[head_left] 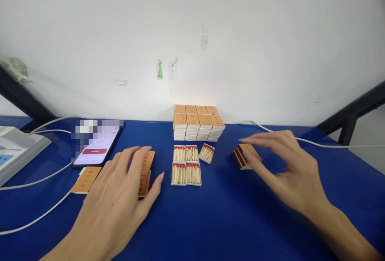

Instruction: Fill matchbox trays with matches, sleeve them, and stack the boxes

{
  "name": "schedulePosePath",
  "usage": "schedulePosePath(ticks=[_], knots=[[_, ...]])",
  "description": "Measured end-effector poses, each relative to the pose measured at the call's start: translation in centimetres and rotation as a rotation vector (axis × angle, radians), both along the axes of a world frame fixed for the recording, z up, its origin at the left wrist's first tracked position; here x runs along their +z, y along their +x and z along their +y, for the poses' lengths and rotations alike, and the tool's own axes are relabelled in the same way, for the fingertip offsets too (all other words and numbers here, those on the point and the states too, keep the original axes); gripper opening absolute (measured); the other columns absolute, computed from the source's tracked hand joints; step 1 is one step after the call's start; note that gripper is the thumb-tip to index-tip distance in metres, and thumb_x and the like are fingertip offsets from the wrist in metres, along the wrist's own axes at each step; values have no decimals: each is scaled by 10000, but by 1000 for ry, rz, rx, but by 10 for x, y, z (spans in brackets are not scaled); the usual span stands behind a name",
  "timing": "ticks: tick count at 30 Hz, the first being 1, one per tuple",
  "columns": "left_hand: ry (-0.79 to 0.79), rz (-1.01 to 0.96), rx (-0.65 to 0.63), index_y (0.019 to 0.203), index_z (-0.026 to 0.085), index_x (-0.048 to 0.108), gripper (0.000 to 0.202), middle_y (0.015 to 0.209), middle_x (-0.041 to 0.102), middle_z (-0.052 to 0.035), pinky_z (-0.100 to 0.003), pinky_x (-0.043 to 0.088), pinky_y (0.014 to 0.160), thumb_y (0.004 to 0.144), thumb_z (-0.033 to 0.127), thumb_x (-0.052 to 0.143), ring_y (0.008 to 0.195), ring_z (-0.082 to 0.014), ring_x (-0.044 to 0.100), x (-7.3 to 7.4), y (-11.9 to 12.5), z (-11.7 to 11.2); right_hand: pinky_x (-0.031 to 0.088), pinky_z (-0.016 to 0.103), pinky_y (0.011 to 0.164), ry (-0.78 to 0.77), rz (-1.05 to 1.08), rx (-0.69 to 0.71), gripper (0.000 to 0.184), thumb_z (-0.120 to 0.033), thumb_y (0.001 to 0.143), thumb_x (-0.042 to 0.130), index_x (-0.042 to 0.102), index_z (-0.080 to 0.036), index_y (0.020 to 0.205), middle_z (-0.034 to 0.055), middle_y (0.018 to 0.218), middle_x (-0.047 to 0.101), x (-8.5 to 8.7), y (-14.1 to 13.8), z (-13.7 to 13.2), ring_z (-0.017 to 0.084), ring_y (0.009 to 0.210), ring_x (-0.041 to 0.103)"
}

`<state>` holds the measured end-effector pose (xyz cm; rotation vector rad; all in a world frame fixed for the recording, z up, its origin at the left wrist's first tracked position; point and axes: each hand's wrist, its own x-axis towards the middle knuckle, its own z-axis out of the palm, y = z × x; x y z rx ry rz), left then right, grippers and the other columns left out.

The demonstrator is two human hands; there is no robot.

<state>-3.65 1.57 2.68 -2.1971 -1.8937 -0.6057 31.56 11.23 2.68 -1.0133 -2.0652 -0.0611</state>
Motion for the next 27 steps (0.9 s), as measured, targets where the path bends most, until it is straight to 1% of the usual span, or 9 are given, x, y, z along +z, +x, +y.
schedulePosePath(ticks=[2,5,9,13,16,21,24,26,27], knots=[[-14,34,-24,1457,130,675,494,1437,727,-245,-750,616,995,1155,490,523,1213,-488,744,-3,1,-1,592,497,932,1,-62,115,253,-190,1064,728,766,-299,1290,82,1167,790,-4,-11,-8,289,1050,715],[-15,65,-41,1434,125,745,514,1475,733,-253,-766,630,968,1170,473,474,1206,-498,762,-5,1,-1,608,523,1008,-65,-175,257,308,-157,1073,696,757,-276,1351,91,1258,807,-11,-24,-16,294,1125,729],[-33,61,-52,1376,117,812,560,1465,747,-269,-774,650,942,1167,501,462,1177,-509,785,-6,0,-2,590,597,1134,-181,-273,305,343,-184,1111,643,739,-270,1428,98,1446,793,-17,-31,-19,327,1305,715],[-67,38,-38,1378,141,820,554,1498,719,-269,-764,665,950,1159,511,470,1180,-501,792,-8,1,-3,619,613,1116,-221,-292,325,388,-183,1119,629,717,-267,1488,103,1494,783,-18,-32,-17,336,1332,715],[-95,21,-12,1377,181,815,532,1547,689,-246,-744,686,929,1160,519,467,1173,-485,800,-10,1,-3,647,582,1066,-221,-264,329,391,-172,1121,628,726,-276,1485,95,1438,811,-18,-32,-15,321,1279,737],[-60,1,-43,1387,243,787,439,1588,668,-204,-674,729,902,1168,484,494,1152,-433,829,-7,-1,-1,634,550,1021,-162,-235,318,310,-152,1128,610,783,-285,1349,56,1212,871,-14,-28,-15,290,1105,760],[25,-92,-170,1484,290,705,364,1605,647,-166,-560,736,956,1147,353,583,1188,-357,823,-2,3,-7,590,554,1025,-93,-242,294,281,-120,1109,628,779,-268,1294,37,1087,866,-12,-24,-13,274,1019,737],[73,-219,-294,1547,357,661,477,1613,653,-108,-503,698,1073,1089,225,682,1269,-317,793,-1,9,-18,569,535,1000,-47,-234,274,275,-93,1089,645,772,-256,1272,34,1024,850,-11,-22,-12,270,987,714],[76,-316,-347,1554,394,663,558,1610,666,-76,-504,662,1144,1051,162,722,1327,-317,766,-2,14,-25,564,522,986,-28,-224,264,278,-82,1079,655,768,-252,1268,37,1011,843,-12,-22,-12,270,981,703]])
